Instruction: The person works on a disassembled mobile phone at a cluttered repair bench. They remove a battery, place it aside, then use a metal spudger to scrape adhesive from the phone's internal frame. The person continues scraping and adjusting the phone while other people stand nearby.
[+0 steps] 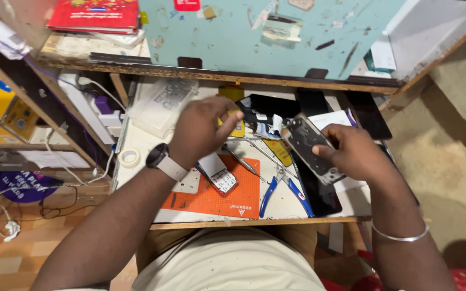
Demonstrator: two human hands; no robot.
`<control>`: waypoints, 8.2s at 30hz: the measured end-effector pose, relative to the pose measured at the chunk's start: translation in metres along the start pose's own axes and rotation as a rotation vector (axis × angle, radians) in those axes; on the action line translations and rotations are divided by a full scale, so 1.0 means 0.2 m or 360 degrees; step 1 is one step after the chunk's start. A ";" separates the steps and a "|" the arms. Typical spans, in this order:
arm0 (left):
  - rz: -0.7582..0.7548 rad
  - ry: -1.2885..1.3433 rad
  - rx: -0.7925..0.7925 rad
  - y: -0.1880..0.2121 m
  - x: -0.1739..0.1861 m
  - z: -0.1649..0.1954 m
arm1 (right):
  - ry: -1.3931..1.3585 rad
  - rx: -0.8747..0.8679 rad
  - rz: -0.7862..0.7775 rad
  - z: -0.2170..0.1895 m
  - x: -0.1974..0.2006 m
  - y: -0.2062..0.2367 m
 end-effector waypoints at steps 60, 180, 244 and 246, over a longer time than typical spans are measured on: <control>0.0296 0.1006 0.0841 0.35 0.44 -0.03 | 0.0111 0.0758 -0.0361 -0.76 -0.38 0.23; -0.0469 -0.0151 0.0716 0.96 0.54 0.35 | -0.1138 0.0634 0.0289 -0.42 -0.51 0.58; -0.0606 0.0154 0.0888 1.16 0.53 0.18 | -0.0881 0.0163 0.0091 -0.52 -0.81 0.53; -0.0580 0.0073 0.0772 1.15 0.53 0.19 | -0.0998 0.0353 -0.0025 -0.59 -0.85 0.59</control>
Point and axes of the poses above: each hand's wrist, its own y-axis away from the middle knuckle, its own x-axis out of the back of the hand, z = x × y, the point moved 7 cm from there along -y, towards the middle knuckle, and after that the axes turned 12 degrees about y, right-handed, at the moved point
